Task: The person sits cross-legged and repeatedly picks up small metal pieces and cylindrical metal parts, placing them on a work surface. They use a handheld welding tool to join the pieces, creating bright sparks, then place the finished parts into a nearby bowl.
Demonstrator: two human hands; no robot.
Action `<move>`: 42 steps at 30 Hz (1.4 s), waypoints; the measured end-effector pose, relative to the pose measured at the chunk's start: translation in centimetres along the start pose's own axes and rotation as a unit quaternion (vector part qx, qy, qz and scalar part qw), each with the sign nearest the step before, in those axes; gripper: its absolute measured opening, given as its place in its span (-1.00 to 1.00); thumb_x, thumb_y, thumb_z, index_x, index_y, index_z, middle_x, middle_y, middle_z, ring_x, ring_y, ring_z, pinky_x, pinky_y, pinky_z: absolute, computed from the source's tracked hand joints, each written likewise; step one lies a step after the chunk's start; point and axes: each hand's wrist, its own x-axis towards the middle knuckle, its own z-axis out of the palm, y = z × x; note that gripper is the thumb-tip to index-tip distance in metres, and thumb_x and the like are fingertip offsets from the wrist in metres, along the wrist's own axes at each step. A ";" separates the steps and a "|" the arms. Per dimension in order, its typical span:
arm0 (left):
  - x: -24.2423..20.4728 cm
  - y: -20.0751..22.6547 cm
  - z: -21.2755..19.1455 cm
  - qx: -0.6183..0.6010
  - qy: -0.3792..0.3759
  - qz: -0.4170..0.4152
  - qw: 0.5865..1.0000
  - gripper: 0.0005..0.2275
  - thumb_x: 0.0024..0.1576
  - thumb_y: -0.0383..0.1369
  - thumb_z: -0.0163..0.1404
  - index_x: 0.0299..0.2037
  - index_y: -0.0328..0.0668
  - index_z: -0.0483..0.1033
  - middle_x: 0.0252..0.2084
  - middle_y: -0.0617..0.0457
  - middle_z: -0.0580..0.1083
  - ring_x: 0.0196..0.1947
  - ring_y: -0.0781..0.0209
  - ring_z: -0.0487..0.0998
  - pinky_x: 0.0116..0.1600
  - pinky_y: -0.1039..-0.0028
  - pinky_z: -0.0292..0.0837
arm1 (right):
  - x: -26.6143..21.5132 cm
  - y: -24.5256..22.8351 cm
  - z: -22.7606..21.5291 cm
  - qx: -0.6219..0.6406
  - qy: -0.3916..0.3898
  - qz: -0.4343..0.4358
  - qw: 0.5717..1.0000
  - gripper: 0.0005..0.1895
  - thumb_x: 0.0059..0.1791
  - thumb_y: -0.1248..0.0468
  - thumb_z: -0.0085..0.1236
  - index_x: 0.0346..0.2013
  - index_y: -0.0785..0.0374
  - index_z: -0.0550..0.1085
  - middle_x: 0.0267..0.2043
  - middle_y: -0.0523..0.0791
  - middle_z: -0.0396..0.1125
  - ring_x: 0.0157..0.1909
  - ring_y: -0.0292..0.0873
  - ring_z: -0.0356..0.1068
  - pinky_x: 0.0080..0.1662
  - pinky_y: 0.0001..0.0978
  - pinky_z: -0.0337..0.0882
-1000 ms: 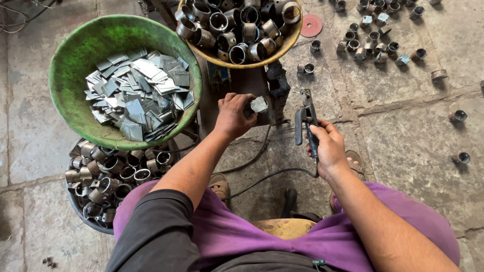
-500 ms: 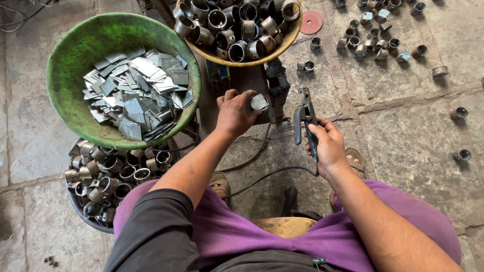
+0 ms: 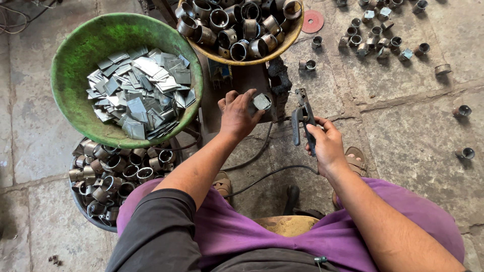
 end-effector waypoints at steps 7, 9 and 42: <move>-0.2 -0.3 0.4 -0.055 0.004 -0.010 0.998 -0.52 0.01 -0.14 0.30 0.12 0.04 0.48 -0.11 0.18 0.57 0.12 0.08 0.34 0.24 0.20 0.04 | -0.2 -0.7 0.2 -0.014 0.005 0.004 1.000 -0.57 0.03 0.23 0.14 0.17 0.29 0.37 -0.33 -0.11 0.39 -0.54 -0.32 0.31 -0.49 -0.50 0.30; -0.3 -0.2 0.8 -0.057 -0.012 -0.020 0.998 -0.52 0.02 -0.13 0.29 0.14 0.03 0.47 -0.11 0.18 0.57 0.14 0.09 0.33 0.25 0.19 0.04 | -0.1 -0.8 0.3 -0.010 0.004 0.005 1.000 -0.57 0.03 0.23 0.14 0.17 0.29 0.37 -0.33 -0.11 0.38 -0.55 -0.31 0.31 -0.50 -0.49 0.30; 0.5 5.1 10.8 -0.602 -0.287 -0.273 0.693 -0.81 0.13 -0.47 -0.06 -0.20 -0.46 0.57 -0.33 -0.05 0.54 -0.39 0.23 0.55 -0.30 0.44 0.51 | -5.2 -6.3 -9.9 0.271 0.041 0.021 0.961 -0.77 0.04 0.08 0.21 -0.21 0.09 0.36 -0.32 -0.10 0.36 -0.47 -0.15 0.33 -0.39 -0.26 0.33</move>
